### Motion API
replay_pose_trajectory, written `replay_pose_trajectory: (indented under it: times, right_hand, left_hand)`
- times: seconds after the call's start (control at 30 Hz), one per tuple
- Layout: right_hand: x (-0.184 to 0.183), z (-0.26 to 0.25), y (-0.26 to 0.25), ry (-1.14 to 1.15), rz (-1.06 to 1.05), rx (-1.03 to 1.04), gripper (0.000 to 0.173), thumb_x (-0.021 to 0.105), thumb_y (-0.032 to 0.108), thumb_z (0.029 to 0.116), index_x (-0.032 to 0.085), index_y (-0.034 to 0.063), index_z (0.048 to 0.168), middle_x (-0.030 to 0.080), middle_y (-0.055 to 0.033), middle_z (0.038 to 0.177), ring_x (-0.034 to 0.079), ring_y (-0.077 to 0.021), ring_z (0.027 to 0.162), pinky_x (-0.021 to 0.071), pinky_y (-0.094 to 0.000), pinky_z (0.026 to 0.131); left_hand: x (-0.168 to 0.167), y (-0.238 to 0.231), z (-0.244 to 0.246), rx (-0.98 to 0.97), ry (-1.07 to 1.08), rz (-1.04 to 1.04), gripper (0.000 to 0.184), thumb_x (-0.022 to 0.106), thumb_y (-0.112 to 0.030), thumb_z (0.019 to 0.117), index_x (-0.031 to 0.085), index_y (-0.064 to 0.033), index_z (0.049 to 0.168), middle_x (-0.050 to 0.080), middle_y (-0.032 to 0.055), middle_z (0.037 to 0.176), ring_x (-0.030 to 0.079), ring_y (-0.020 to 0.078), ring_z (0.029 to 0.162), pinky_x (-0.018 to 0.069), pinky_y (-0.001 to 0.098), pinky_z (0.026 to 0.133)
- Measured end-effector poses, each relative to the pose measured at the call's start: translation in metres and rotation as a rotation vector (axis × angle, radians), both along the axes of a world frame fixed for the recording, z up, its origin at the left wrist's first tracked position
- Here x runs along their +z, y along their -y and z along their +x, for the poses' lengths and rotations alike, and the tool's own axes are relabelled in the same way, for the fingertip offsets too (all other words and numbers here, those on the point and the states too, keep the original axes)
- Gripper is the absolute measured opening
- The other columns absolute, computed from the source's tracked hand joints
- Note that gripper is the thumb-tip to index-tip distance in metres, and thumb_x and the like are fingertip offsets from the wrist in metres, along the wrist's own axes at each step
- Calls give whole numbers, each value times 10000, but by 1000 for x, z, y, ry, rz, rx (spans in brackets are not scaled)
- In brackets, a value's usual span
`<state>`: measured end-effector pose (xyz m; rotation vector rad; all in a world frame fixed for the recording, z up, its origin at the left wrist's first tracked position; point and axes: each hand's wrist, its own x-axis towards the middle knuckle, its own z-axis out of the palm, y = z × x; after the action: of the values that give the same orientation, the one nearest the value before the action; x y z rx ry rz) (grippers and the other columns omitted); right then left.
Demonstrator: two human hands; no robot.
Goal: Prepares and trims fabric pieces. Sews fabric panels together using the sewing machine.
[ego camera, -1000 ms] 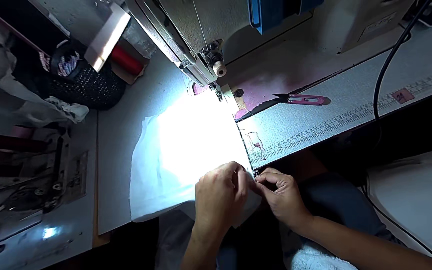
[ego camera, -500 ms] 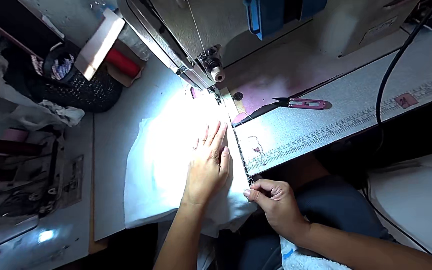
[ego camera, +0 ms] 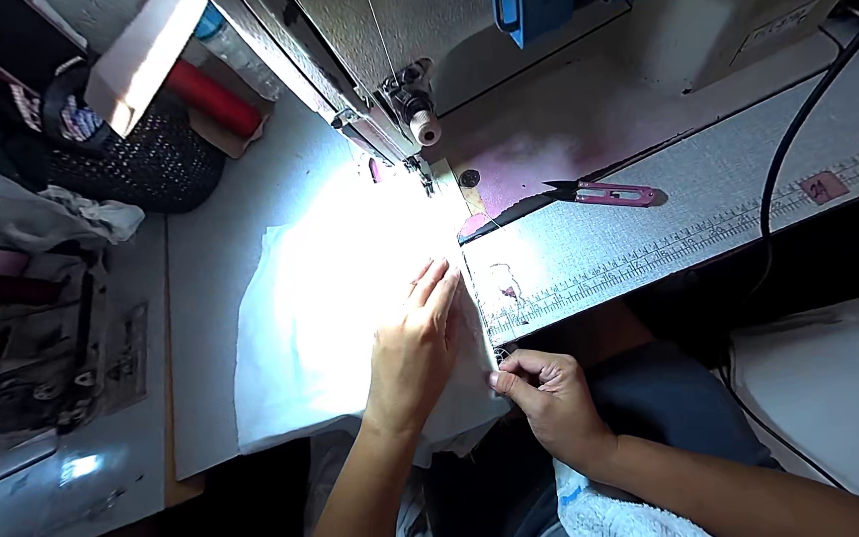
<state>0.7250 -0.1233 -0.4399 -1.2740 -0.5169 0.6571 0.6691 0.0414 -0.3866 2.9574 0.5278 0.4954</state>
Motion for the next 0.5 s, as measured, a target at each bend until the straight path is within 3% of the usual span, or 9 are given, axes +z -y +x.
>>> replay_pose_trajectory:
  times: [0.07, 0.13, 0.17, 0.23, 0.33, 0.4, 0.5]
  right_hand:
    - [0, 0, 0, -13, 5, -3, 131, 662, 49, 903, 707, 39, 780, 630, 55, 675, 542, 48, 601, 447, -115, 564]
    - [7, 2, 1, -4, 25, 4, 130, 669, 46, 904, 696, 36, 777, 612, 54, 667, 527, 47, 595, 437, -112, 554]
    - [11, 2, 2, 4, 22, 8, 133, 670, 43, 901, 682, 39, 769, 598, 56, 659, 517, 49, 588, 428, -110, 546]
    - [15, 2, 3, 44, -4, 8, 124, 667, 52, 898, 675, 46, 774, 578, 66, 650, 495, 58, 572, 412, -106, 526]
    - [19, -1, 4, 221, -76, -24, 102, 661, 100, 877, 706, 53, 798, 580, 70, 638, 465, 59, 551, 388, -121, 500]
    - [22, -3, 3, 411, -126, -39, 141, 648, 142, 889, 679, 74, 769, 541, 62, 612, 425, 32, 534, 342, -153, 490]
    - [24, -3, -3, 593, -126, -34, 168, 624, 154, 899, 666, 78, 756, 550, 35, 599, 441, -14, 520, 352, -194, 487]
  left_hand:
    - [2, 6, -2, -8, 21, 15, 305, 522, -147, 1039, 736, -48, 1233, 692, 120, 1325, 643, 255, 1269, 538, 390, 1015]
    - [8, 16, -3, -22, 37, 18, 252, 556, -137, 1005, 771, -37, 1091, 742, 116, 1162, 706, 259, 1081, 583, 378, 840]
    - [10, 23, -6, -28, 52, -7, 228, 571, -147, 987, 776, -48, 994, 746, 92, 1053, 698, 231, 948, 561, 352, 729]
    - [14, 39, -14, 12, 92, -99, 258, 615, -251, 973, 755, -92, 825, 738, 36, 911, 663, 147, 794, 512, 293, 624]
    - [21, 50, -23, 154, 117, -310, 300, 716, -425, 896, 745, -153, 774, 735, -46, 867, 679, 24, 798, 554, 230, 677]
    - [23, 48, -25, 219, 132, -440, 188, 735, -342, 862, 753, -173, 783, 714, -90, 869, 658, -45, 775, 553, 157, 646]
    - [25, 43, -24, 252, 161, -575, 125, 690, -225, 867, 750, -169, 773, 694, -98, 855, 644, -50, 740, 542, 134, 614]
